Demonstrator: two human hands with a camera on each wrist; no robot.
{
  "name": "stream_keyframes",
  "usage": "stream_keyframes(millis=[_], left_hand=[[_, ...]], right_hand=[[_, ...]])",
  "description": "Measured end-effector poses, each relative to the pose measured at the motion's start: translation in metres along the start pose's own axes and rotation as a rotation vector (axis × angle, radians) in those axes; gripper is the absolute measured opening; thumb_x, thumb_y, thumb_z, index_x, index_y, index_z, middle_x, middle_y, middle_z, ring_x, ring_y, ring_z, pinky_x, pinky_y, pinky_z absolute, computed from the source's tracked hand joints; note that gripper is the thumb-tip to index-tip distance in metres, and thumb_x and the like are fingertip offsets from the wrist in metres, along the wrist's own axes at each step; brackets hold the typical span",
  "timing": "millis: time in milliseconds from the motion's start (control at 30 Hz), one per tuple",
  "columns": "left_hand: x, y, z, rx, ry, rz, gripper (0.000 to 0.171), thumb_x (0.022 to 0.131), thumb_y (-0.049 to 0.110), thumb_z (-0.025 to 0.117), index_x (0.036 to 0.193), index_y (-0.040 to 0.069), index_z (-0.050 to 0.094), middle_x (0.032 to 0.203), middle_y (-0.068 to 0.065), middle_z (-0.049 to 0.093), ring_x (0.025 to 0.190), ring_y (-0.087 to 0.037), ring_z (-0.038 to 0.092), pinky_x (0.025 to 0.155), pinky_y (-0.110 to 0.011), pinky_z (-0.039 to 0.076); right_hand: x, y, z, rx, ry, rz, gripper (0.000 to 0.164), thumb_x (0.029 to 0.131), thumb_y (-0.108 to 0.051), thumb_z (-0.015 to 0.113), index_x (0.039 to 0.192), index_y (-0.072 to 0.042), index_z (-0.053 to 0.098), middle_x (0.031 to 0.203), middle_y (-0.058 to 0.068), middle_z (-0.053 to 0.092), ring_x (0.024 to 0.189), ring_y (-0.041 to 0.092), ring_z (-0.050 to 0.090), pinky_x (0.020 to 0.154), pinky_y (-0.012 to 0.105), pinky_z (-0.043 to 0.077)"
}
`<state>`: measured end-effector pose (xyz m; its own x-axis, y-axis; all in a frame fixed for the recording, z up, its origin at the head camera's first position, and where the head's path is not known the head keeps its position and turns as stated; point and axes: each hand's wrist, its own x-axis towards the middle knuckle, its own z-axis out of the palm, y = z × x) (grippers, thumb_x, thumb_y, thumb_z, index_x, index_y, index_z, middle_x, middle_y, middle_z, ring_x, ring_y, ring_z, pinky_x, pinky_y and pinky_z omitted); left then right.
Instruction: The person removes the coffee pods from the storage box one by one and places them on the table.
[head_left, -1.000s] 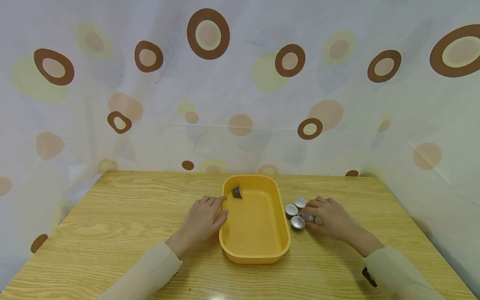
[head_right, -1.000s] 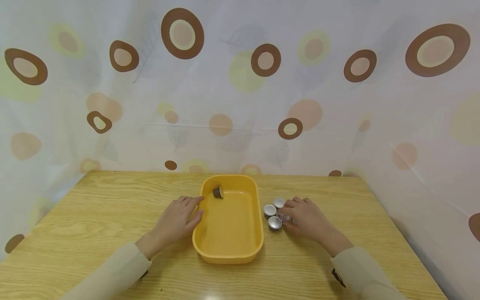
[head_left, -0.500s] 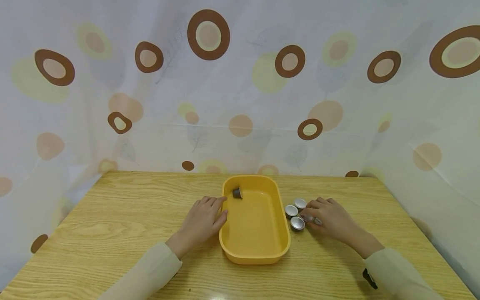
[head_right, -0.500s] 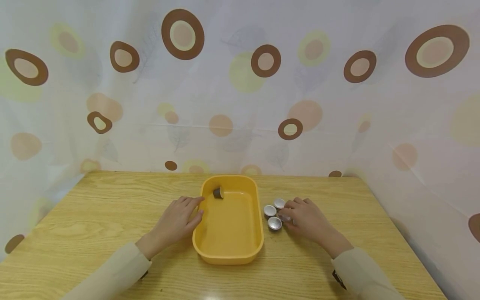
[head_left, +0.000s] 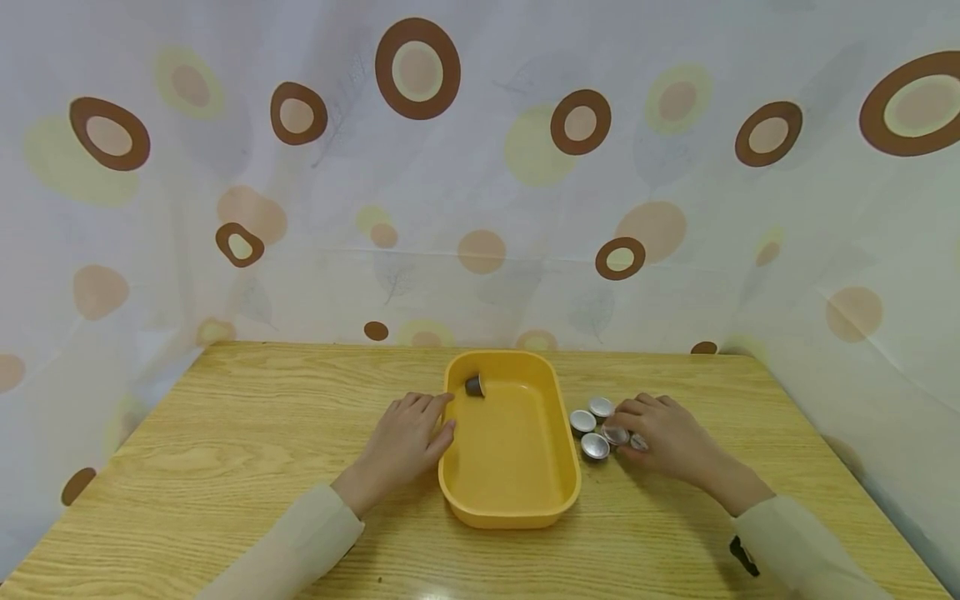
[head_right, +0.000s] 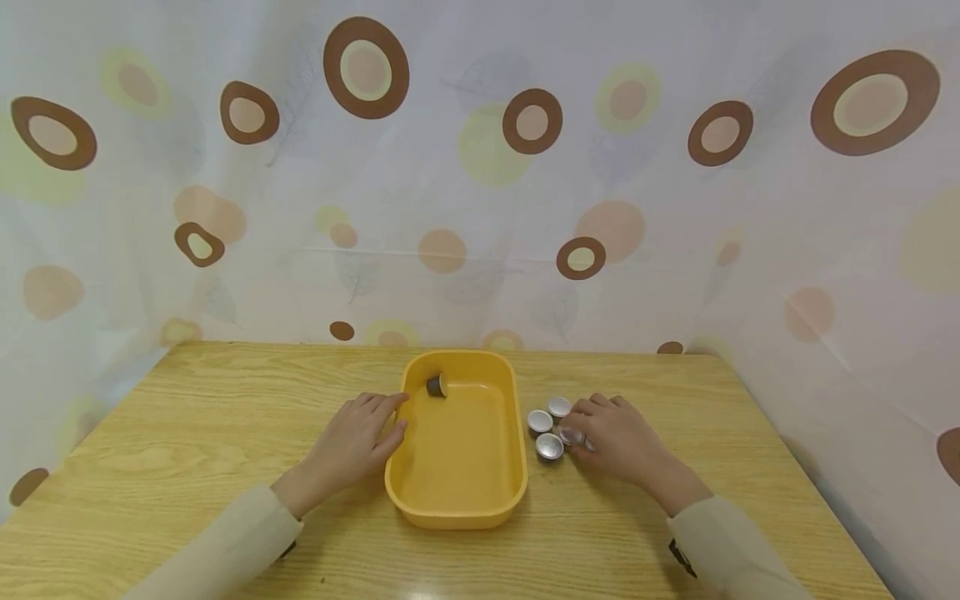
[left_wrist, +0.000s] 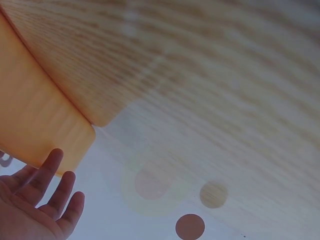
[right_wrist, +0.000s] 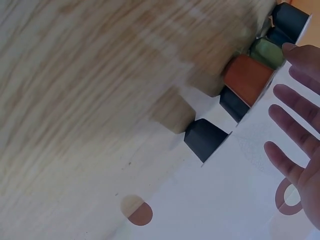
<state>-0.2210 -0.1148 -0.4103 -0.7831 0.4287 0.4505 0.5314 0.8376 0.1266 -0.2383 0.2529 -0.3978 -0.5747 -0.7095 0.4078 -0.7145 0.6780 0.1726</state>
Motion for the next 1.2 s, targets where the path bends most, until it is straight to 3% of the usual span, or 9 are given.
stream_keyframes(millis=[400,633,1200], left_hand=[[0.001,0.001,-0.001,0.007,0.015,0.009,0.038,0.091,0.029,0.051,0.122,0.008,0.055,0.104,-0.004,0.065,0.101,-0.023,0.057,0.086,-0.040,0.047],[0.001,0.001,-0.001,0.005,0.002,0.006,0.038,0.092,0.030,0.049,0.123,0.008,0.055,0.105,-0.004,0.065,0.102,-0.023,0.057,0.086,-0.040,0.046],[0.000,0.001,-0.001,0.004,-0.005,0.004,0.039,0.093,0.032,0.047,0.123,0.008,0.054,0.104,-0.003,0.065,0.101,-0.022,0.057,0.087,-0.039,0.046]], right_hand=[[0.009,0.005,-0.010,0.010,0.043,-0.020,0.027,0.069,-0.022,0.076,0.093,-0.014,0.068,0.089,-0.001,0.063,0.081,0.017,0.057,0.062,0.037,0.047],[0.018,0.007,-0.011,0.013,-0.010,0.015,0.029,0.075,-0.026,0.071,0.100,-0.012,0.066,0.095,0.001,0.063,0.088,0.020,0.058,0.070,0.041,0.048],[0.061,-0.006,-0.003,0.077,-0.008,0.021,0.028,0.081,-0.029,0.067,0.104,-0.014,0.065,0.101,0.001,0.064,0.095,0.021,0.060,0.078,0.042,0.049]])
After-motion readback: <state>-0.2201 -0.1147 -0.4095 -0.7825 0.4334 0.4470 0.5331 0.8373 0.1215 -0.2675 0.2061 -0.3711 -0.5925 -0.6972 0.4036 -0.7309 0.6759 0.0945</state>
